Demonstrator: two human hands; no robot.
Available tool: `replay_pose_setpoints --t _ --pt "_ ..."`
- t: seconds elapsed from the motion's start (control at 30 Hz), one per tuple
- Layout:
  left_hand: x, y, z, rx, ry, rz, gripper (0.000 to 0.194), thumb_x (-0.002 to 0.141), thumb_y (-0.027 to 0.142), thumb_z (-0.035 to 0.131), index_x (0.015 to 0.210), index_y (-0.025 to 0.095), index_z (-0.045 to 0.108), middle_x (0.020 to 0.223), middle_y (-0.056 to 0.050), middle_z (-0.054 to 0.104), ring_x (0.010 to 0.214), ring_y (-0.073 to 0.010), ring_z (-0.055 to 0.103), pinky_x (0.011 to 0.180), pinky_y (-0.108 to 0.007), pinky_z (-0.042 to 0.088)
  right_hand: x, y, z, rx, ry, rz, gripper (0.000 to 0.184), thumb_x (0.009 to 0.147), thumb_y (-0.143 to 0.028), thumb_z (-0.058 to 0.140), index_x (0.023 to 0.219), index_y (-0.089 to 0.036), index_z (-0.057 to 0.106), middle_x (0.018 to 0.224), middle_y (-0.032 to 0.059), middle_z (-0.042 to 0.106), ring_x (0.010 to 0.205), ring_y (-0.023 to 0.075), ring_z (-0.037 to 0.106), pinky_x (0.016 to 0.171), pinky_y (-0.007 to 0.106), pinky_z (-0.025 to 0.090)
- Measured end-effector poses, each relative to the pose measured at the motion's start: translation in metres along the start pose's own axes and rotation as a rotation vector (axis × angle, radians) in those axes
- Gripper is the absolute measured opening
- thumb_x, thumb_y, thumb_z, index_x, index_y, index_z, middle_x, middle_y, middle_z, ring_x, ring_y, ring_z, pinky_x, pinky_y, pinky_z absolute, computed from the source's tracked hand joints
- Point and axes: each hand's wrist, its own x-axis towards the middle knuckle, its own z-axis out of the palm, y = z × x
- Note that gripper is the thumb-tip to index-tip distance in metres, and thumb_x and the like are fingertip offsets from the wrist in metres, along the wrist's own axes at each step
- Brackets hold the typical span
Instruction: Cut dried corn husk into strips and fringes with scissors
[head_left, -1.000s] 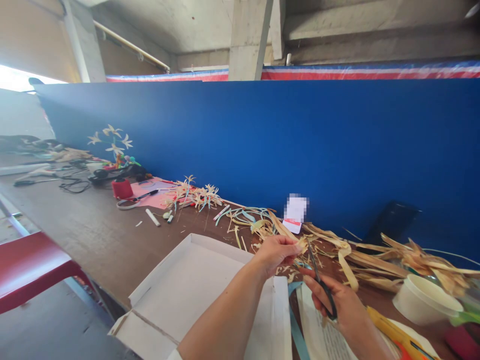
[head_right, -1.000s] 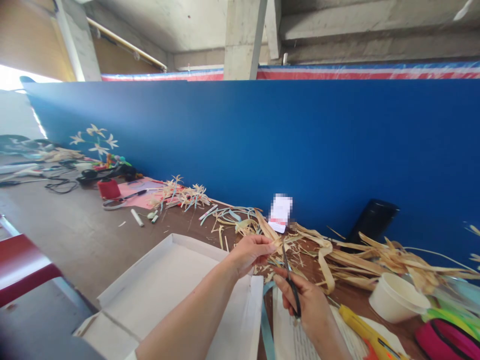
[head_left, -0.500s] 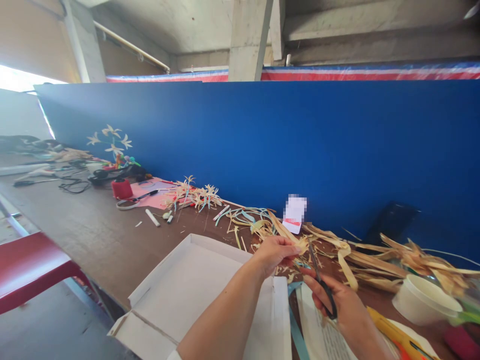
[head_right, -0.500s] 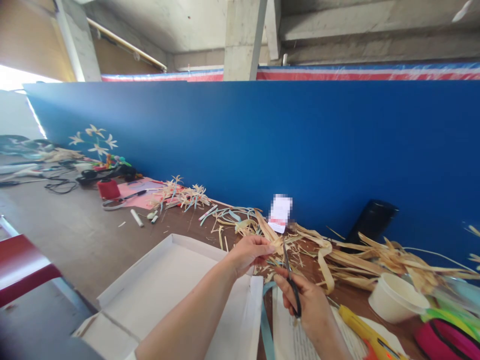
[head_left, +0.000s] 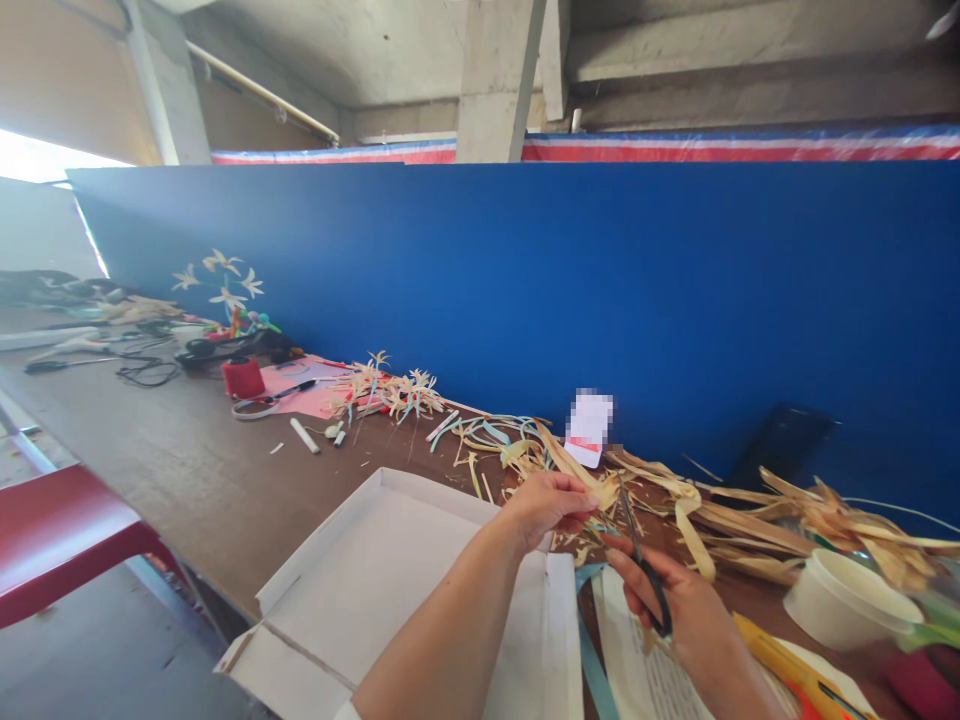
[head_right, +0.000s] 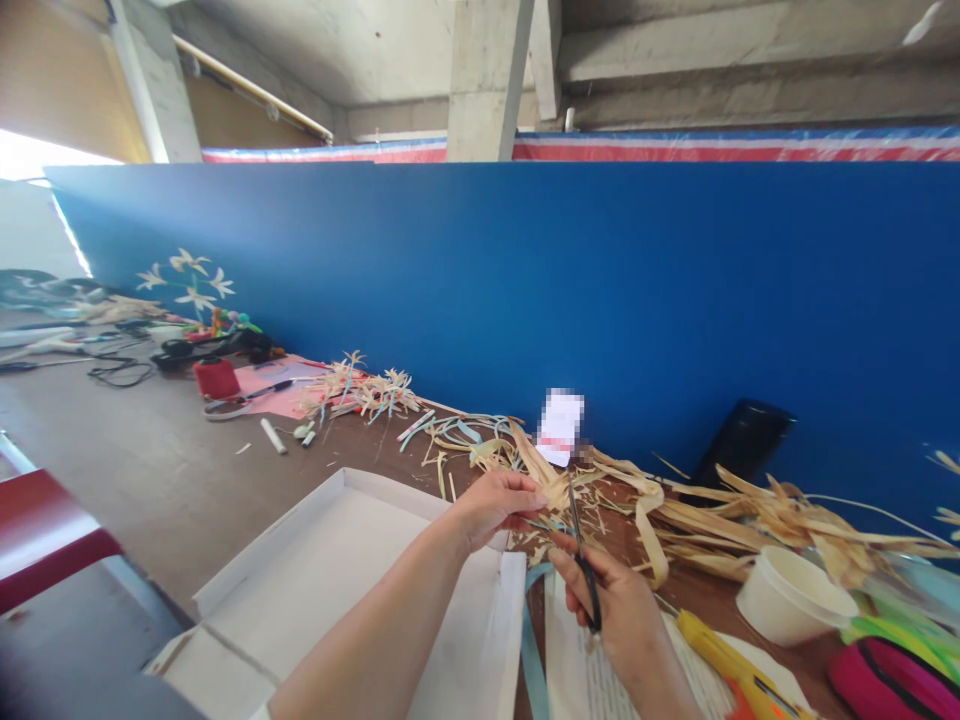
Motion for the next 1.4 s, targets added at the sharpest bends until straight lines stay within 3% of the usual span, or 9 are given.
replay_pose_setpoints --t 0.63,1.0,1.4 --pt "0.005 -0.007 0.008 -0.112 0.055 0.041 0.035 0.050 0.030 0.079 0.071 0.010 0.059 0.068 -0.005 0.063 0.057 -0.0085 0.056 0.055 -0.021 0.046 -0.006 -0.006 0.009 0.058 -0.107 -0.077 0.054 0.072 -0.052 0.060 0.112 -0.017 0.065 0.061 0.0025 0.064 0.057 0.0171 0.055 0.053 0.028 0.043" --pt "0.006 -0.007 0.010 -0.084 0.080 0.070 0.032 0.050 0.029 0.079 0.068 0.012 0.058 0.057 0.002 0.057 0.047 -0.0057 0.050 0.054 -0.022 0.044 -0.004 -0.004 0.007 0.064 -0.128 -0.061 0.049 0.074 -0.051 0.058 0.109 -0.018 0.065 0.057 0.0000 0.060 0.052 0.0132 0.049 0.049 0.025 0.038" --pt "0.003 -0.005 0.007 -0.026 0.054 0.076 0.035 0.050 0.033 0.079 0.069 0.012 0.059 0.059 0.001 0.058 0.047 -0.0057 0.050 0.054 -0.022 0.042 -0.008 -0.007 0.004 0.048 -0.162 -0.026 0.053 0.076 -0.053 0.056 0.111 -0.014 0.063 0.052 -0.0030 0.052 0.048 0.0115 0.043 0.045 0.025 0.030"
